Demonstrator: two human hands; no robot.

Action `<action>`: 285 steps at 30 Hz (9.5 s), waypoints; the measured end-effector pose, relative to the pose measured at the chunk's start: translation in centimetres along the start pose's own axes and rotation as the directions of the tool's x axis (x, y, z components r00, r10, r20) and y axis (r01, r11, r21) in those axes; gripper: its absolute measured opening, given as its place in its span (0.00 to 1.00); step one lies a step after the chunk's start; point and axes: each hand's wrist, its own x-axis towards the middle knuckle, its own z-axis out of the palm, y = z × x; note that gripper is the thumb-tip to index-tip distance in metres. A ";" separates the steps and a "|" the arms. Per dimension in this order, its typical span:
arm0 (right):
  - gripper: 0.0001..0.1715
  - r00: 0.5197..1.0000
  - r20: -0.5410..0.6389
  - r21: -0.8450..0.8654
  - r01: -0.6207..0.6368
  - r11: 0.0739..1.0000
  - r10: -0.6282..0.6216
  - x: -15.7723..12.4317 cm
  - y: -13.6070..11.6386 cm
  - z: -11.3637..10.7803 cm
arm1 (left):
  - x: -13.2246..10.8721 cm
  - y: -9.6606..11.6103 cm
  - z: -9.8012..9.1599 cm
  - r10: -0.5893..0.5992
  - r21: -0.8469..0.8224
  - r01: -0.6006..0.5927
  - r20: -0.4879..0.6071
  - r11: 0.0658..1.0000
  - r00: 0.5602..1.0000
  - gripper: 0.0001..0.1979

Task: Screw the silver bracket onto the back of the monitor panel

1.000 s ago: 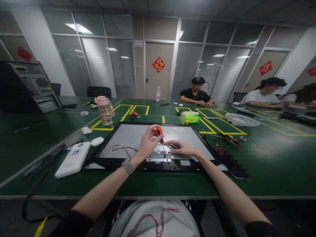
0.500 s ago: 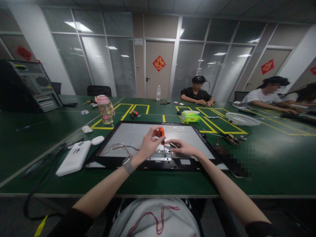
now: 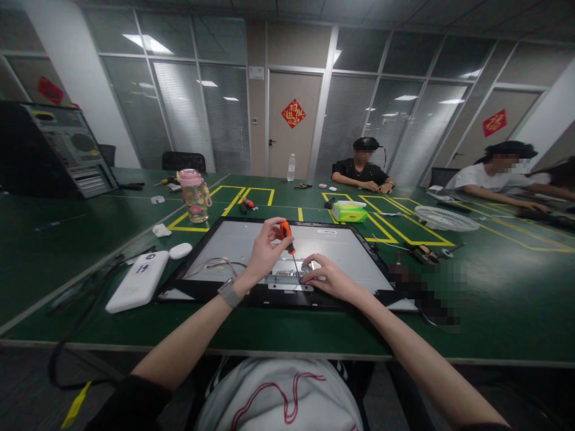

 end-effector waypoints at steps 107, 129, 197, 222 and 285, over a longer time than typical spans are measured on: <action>0.11 0.982 0.032 -0.230 0.190 0.954 -0.187 0.0 -0.5 0.3 | 0.1 -0.4 -0.5 -0.013 -0.014 0.013 -0.058 1.000 0.998 0.22; 0.16 0.933 0.220 -0.349 0.349 0.870 -0.285 -1.1 -0.2 -1.6 | 0.0 -0.5 -0.5 -0.017 -0.004 0.016 -0.057 1.000 0.998 0.22; 0.14 0.994 0.065 0.125 -0.097 0.987 0.090 1.3 1.6 0.0 | -1.6 0.4 2.1 0.161 0.190 -0.186 0.139 0.964 0.977 0.19; 0.37 0.880 0.299 -0.060 -0.369 0.928 0.369 3.7 2.2 -1.4 | 2.3 2.1 3.8 -0.027 -0.142 0.060 0.227 0.988 0.974 0.06; 0.43 0.869 0.332 0.350 -0.474 0.808 0.366 1.5 3.6 -0.9 | 0.7 1.8 2.8 -0.031 -0.081 0.037 0.072 0.996 0.997 0.12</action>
